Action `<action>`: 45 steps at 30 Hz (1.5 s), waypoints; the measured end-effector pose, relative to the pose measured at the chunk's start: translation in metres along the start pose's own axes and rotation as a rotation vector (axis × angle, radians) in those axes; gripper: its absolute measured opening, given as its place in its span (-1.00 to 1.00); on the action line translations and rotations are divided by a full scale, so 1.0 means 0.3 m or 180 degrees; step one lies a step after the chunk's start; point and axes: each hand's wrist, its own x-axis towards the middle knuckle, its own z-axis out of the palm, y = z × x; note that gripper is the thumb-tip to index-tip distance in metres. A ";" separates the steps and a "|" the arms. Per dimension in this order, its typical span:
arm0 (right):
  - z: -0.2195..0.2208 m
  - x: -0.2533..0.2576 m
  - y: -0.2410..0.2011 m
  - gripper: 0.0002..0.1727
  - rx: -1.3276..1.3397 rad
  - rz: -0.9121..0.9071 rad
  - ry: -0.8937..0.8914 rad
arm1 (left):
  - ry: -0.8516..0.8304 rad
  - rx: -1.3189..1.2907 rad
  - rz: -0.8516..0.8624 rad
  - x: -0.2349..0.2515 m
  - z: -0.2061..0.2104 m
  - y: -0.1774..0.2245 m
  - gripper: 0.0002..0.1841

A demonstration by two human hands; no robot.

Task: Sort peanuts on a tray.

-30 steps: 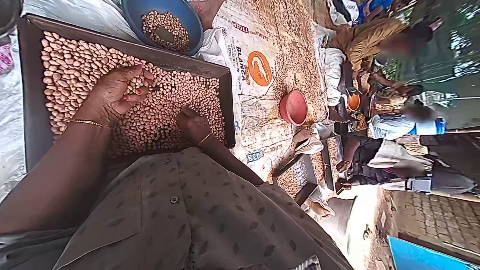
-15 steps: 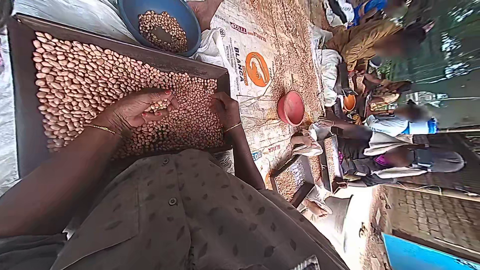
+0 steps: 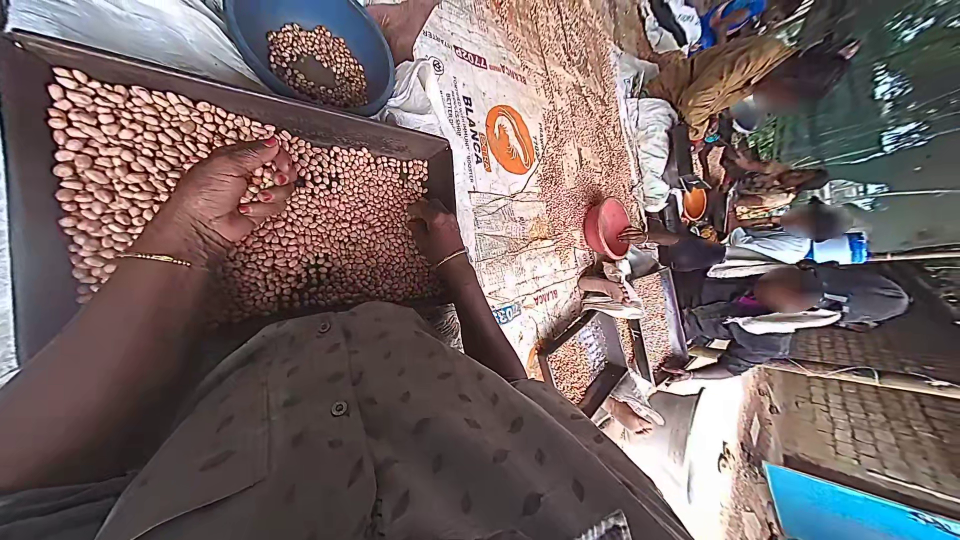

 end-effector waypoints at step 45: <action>0.140 0.200 -0.263 -0.67 0.0268 -0.2117 0.0221 | 0.0334 -0.0608 0.0072 -0.019 -0.013 0.035 -0.58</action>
